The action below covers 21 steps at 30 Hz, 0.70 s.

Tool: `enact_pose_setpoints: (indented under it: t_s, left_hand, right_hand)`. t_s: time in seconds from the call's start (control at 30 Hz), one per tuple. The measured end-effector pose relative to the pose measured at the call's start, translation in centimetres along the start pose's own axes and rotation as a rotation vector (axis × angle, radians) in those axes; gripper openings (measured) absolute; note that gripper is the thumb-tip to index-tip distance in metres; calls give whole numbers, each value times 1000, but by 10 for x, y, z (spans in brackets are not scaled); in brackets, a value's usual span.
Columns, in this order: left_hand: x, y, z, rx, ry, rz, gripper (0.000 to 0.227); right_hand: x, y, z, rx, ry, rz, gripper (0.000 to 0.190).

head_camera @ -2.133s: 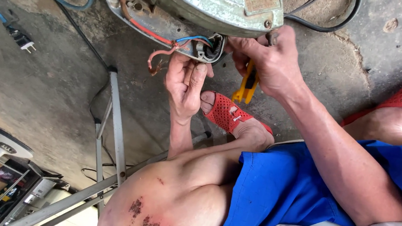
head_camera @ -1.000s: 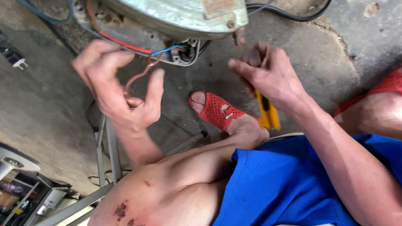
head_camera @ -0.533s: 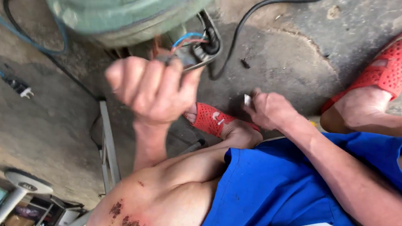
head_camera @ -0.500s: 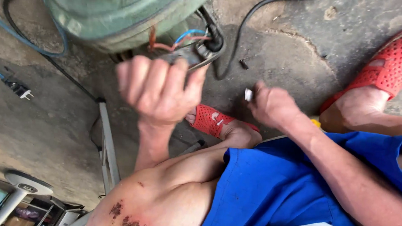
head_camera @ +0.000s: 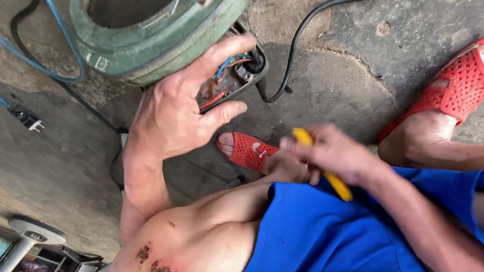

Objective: The person uses a yellow utility knife to scrape and strip the ends of several wires connected to a circular saw motor. They then insert the stripped wire ends into terminal slots and tighten the screws with the knife tip to secure the connections.

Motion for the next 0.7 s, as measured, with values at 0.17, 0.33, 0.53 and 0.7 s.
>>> enact_pose_setpoints:
  t_s: [0.17,0.33,0.53,0.7]
  left_hand:
    - [-12,-3,1,98,34,-81,75]
    - [-15,-4,4,32,-6,-109,61]
    - [-10,-1,-3,-253,60,-194,25]
    - [-11,-3,0,-216,54,-168,25]
  right_hand:
    - [-1,14,-43,127,-325,-151,36]
    - [17,-52,9,-17,-98,-397,48]
    - [5,-107,-4,105,-344,-522,66]
    - [-24,-134,27,368,-204,-738,62]
Point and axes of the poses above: each hand's wrist, its own y-axis towards the middle knuckle, its own x-axis out of the back of the hand, z = x × y, the point moved 3 cm from there along y, towards the middle knuckle, and after that the axes turned 6 degrees about -y, right-handed, at the moved point
